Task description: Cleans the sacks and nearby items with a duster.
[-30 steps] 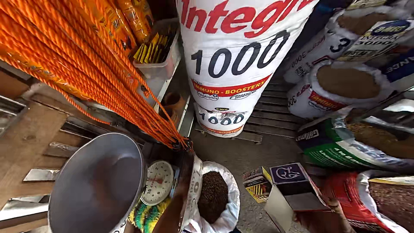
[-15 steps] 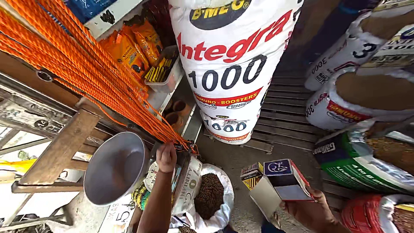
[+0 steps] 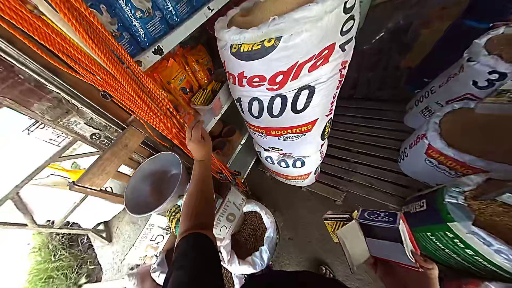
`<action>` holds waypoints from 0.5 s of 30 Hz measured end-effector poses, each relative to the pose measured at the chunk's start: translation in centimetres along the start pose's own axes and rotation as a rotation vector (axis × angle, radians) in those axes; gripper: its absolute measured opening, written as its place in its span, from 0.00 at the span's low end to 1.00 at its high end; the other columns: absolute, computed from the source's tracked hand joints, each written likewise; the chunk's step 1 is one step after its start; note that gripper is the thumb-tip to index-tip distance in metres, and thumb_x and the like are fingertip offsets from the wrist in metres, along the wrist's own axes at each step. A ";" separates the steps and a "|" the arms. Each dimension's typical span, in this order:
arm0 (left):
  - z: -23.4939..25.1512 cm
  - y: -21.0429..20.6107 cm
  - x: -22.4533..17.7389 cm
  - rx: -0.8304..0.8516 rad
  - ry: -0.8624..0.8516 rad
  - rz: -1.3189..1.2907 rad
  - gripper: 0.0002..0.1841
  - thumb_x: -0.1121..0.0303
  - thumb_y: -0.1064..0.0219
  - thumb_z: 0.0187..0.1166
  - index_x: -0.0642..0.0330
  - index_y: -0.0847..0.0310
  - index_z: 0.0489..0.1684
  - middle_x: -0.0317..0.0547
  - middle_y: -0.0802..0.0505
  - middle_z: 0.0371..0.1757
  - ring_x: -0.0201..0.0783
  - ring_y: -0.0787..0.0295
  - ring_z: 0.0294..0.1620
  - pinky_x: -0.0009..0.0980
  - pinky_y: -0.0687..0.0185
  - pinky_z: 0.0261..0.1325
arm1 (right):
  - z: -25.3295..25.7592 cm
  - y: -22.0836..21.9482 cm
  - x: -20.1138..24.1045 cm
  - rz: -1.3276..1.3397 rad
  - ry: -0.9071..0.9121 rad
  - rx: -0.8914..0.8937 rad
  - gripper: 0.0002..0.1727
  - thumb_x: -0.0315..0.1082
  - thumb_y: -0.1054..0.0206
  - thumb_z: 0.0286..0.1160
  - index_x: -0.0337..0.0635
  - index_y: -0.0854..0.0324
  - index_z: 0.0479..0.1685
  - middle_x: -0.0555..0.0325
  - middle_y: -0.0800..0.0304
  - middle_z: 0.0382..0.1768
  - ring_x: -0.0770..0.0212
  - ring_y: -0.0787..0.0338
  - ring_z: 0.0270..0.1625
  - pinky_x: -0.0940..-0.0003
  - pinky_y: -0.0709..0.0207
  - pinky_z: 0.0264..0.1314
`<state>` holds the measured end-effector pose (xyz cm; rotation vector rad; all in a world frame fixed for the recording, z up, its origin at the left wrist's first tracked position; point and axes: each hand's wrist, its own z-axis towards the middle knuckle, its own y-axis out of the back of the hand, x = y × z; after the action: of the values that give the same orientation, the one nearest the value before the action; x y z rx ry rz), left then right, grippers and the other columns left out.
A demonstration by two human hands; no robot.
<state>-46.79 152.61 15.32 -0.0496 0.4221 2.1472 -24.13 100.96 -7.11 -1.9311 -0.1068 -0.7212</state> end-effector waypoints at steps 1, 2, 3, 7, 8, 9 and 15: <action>-2.9 3.0 -0.3 0.022 -0.008 0.023 0.11 0.77 0.39 0.84 0.68 0.07 0.46 0.58 0.05 0.57 0.50 0.08 0.64 0.41 0.16 0.70 | 0.0 0.6 0.1 -0.014 -0.016 -0.030 0.38 0.72 0.18 0.34 0.67 0.09 0.52 0.64 0.03 0.45 0.63 0.04 0.43 0.61 0.10 0.39; -6.2 6.2 -0.4 0.058 0.013 0.055 0.10 0.76 0.38 0.84 0.67 0.07 0.46 0.57 0.05 0.57 0.49 0.08 0.63 0.40 0.15 0.70 | 0.2 1.2 0.1 -0.030 -0.029 -0.062 0.39 0.73 0.17 0.30 0.67 0.10 0.51 0.64 0.04 0.44 0.63 0.04 0.41 0.60 0.11 0.36; -9.6 9.6 -0.4 0.082 0.054 0.096 0.09 0.76 0.36 0.82 0.67 0.07 0.44 0.58 0.05 0.56 0.49 0.07 0.61 0.41 0.13 0.67 | 0.6 1.7 0.0 -0.045 -0.032 -0.087 0.41 0.73 0.17 0.28 0.66 0.11 0.51 0.64 0.04 0.43 0.63 0.05 0.39 0.60 0.12 0.33; -23.4 22.3 0.1 0.186 0.550 0.343 0.10 0.79 0.36 0.77 0.75 0.09 0.44 0.68 0.06 0.50 0.56 0.06 0.53 0.44 0.11 0.59 | 1.7 2.0 -1.8 -0.162 -0.097 -0.271 0.34 0.78 0.39 0.58 0.63 0.17 0.51 0.69 0.06 0.40 0.69 0.06 0.38 0.66 0.13 0.31; -25.7 25.0 -0.1 0.237 0.756 0.403 0.11 0.78 0.37 0.79 0.75 0.10 0.48 0.69 0.07 0.53 0.57 0.07 0.54 0.46 0.12 0.60 | 2.4 1.8 -2.4 -0.217 -0.146 -0.318 0.32 0.76 0.56 0.72 0.63 0.22 0.52 0.71 0.07 0.39 0.70 0.08 0.38 0.68 0.15 0.30; -27.3 27.5 -0.4 0.317 0.983 0.433 0.13 0.76 0.39 0.82 0.75 0.12 0.54 0.70 0.09 0.58 0.58 0.09 0.58 0.48 0.14 0.64 | 3.0 1.6 -3.1 -0.265 -0.201 -0.348 0.32 0.72 0.67 0.78 0.63 0.25 0.52 0.73 0.09 0.38 0.72 0.09 0.38 0.70 0.16 0.32; -36.2 33.9 3.2 0.686 1.631 0.382 0.20 0.66 0.45 0.90 0.67 0.19 0.70 0.66 0.10 0.65 0.63 0.14 0.69 0.62 0.25 0.74 | 6.3 -1.6 -8.5 -0.462 -0.316 -0.307 0.29 0.65 0.69 0.86 0.59 0.29 0.55 0.70 0.09 0.38 0.73 0.10 0.35 0.73 0.15 0.32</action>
<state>-80.43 125.96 -9.85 -1.4400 2.1480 1.7006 -28.91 109.11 -12.19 -2.3373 -0.6902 -0.7555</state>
